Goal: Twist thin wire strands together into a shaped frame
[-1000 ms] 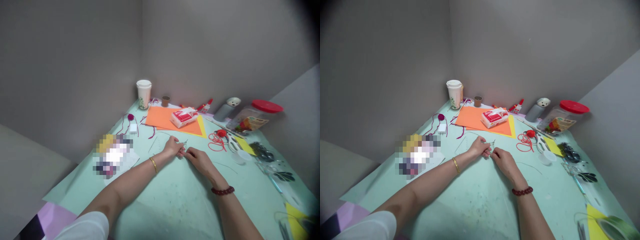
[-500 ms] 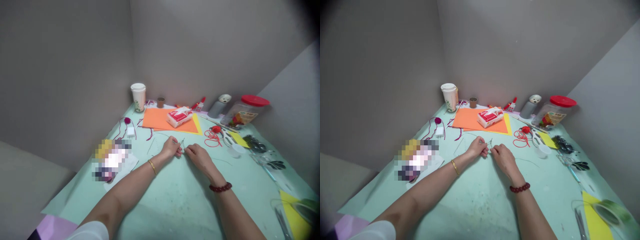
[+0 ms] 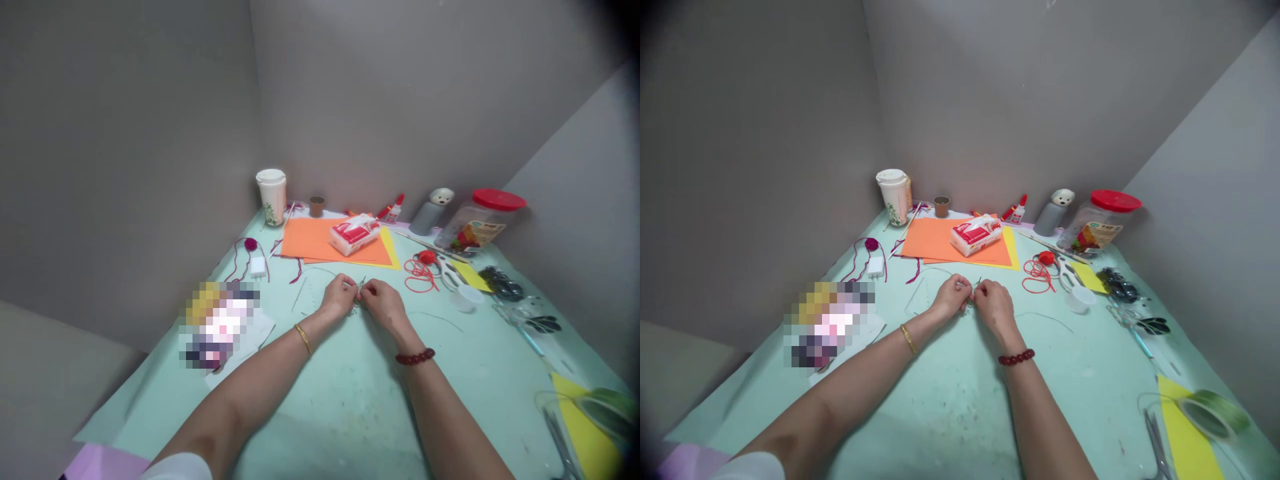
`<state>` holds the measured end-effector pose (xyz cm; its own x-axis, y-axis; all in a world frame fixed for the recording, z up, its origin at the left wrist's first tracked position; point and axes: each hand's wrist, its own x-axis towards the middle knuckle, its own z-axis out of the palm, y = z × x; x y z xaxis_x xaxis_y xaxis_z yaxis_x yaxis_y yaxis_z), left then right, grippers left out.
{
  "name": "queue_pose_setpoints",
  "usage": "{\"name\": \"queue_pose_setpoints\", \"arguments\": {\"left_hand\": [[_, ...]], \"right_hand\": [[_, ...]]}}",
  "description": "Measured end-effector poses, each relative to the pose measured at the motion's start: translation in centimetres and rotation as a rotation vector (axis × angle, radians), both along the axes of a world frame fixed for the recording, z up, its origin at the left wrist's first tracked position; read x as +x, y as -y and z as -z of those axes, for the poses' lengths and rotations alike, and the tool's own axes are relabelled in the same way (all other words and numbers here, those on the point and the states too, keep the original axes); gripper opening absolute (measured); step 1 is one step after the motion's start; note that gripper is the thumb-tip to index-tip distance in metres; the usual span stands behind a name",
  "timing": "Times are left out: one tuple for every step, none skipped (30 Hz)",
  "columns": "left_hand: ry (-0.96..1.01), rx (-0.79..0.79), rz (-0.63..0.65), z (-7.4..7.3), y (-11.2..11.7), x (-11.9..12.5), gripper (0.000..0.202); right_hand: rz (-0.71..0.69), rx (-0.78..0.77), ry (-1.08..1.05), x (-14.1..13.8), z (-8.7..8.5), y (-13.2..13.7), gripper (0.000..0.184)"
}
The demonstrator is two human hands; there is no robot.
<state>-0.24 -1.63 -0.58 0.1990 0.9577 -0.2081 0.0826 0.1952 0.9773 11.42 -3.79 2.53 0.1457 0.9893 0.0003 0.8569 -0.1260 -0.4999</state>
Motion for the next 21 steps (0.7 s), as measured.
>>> {"name": "queue_pose_setpoints", "arguments": {"left_hand": [[-0.001,0.008,-0.002,0.0,0.0,0.0,0.007],[-0.002,0.016,-0.006,0.0,0.0,0.0,0.007],[-0.005,0.024,-0.011,0.0,0.1,0.0,0.007],[-0.006,0.03,-0.016,-0.1,0.1,0.0,0.006],[-0.001,0.032,-0.024,-0.1,0.2,-0.1,0.006],[0.009,0.031,-0.032,-0.1,0.3,-0.1,0.006],[0.02,0.029,-0.036,-0.1,0.3,-0.1,0.006],[0.029,0.032,-0.033,-0.2,0.4,-0.1,0.006],[0.034,0.037,-0.025,-0.2,0.4,-0.2,0.005],[0.035,0.041,-0.015,-0.2,0.4,-0.2,0.005],[0.034,0.042,-0.001,-0.2,0.5,-0.3,0.005],[0.036,0.036,0.014,-0.3,0.4,-0.3,0.006],[0.042,0.024,0.029,-0.3,0.4,-0.4,0.007],[0.052,0.007,0.047,-0.4,0.4,-0.5,0.008],[0.06,-0.009,0.071,-0.4,0.4,-0.6,0.011],[0.066,-0.02,0.097,-0.4,0.3,-0.8,0.013],[0.066,-0.026,0.118,-0.5,0.3,-1.0,0.015],[0.056,-0.025,0.136,-0.5,0.4,-1.2,0.018],[0.032,-0.019,0.148,-0.6,0.5,-1.5,0.02],[-0.005,-0.006,0.152,-0.7,0.6,-1.9,0.023],[-0.056,0.019,0.15,-0.9,0.8,-2.2,0.026]], "right_hand": [[0.005,-0.015,-0.037,0.1,-0.1,0.2,0.015],[0.004,-0.033,-0.071,0.1,-0.3,0.3,0.015],[-0.001,-0.049,-0.099,0.2,-0.4,0.5,0.013],[-0.006,-0.062,-0.115,0.2,-0.4,0.7,0.011],[-0.011,-0.075,-0.122,0.1,-0.4,0.8,0.009],[-0.016,-0.093,-0.122,0.1,-0.3,0.9,0.008],[-0.023,-0.112,-0.116,0.1,-0.2,1.0,0.006],[-0.029,-0.127,-0.107,0.0,-0.1,1.1,0.005],[-0.039,-0.136,-0.096,0.0,0.1,1.2,0.005],[-0.049,-0.139,-0.084,0.0,0.2,1.3,0.007],[-0.056,-0.134,-0.073,0.0,0.4,1.3,0.009],[-0.058,-0.125,-0.061,0.0,0.5,1.3,0.011],[-0.059,-0.118,-0.049,0.0,0.6,1.3,0.013],[-0.061,-0.115,-0.04,0.0,0.8,1.4,0.014],[-0.064,-0.113,-0.034,0.0,0.9,1.4,0.016],[-0.069,-0.109,-0.032,0.0,1.0,1.4,0.017],[-0.075,-0.104,-0.03,0.0,1.0,1.4,0.018],[-0.08,-0.098,-0.028,0.0,1.1,1.5,0.019],[-0.086,-0.091,-0.029,0.1,1.1,1.5,0.02],[-0.093,-0.084,-0.032,0.1,1.1,1.5,0.02],[-0.1,-0.079,-0.039,0.1,1.0,1.6,0.019]]}}
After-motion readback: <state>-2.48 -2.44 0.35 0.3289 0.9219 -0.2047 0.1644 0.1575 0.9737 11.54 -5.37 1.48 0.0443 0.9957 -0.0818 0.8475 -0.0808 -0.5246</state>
